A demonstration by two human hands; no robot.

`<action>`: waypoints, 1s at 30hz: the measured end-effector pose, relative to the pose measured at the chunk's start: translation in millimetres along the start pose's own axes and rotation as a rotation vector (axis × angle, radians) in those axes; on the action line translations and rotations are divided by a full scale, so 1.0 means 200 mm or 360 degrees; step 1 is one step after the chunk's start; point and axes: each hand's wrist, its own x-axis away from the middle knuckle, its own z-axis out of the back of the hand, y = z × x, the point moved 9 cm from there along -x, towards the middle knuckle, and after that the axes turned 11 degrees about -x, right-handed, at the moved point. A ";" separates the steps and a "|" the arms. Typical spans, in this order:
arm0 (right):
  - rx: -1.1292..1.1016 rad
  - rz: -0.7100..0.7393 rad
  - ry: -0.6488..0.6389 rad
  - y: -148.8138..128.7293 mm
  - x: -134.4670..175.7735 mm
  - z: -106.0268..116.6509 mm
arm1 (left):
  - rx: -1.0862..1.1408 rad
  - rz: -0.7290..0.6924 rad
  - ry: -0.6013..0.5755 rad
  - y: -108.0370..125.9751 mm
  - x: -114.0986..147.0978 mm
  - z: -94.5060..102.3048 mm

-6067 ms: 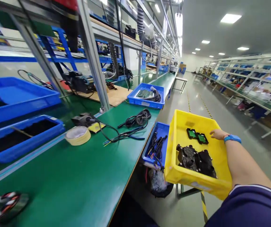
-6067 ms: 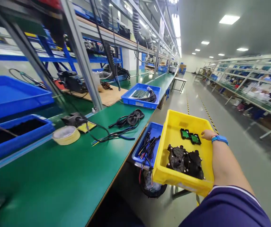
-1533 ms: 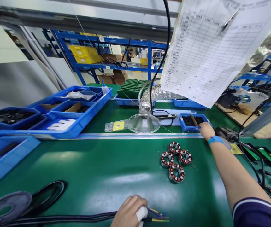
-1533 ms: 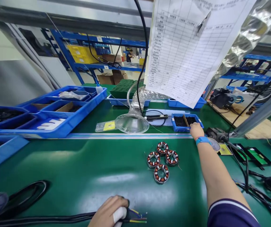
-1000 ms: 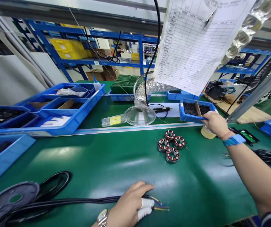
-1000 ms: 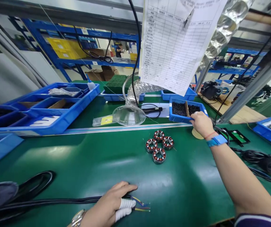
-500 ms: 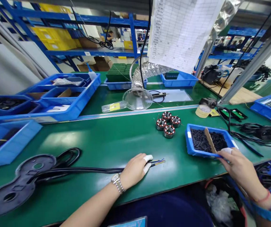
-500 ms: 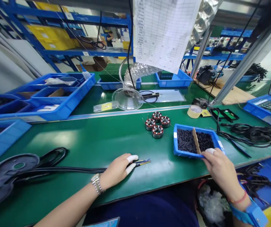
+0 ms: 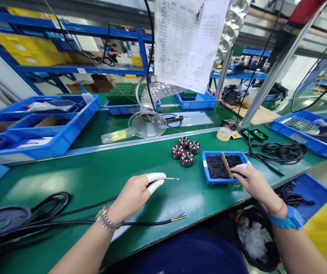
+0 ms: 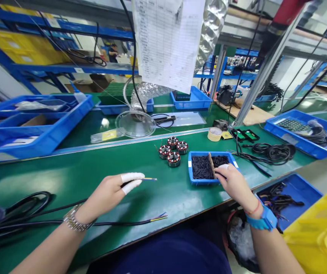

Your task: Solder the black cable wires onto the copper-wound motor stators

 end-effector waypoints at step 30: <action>0.0156 0.0267 -0.0675 -0.18 -0.28 -0.30 | 0.0351 0.0331 0.0108 -0.24 -0.02 -0.04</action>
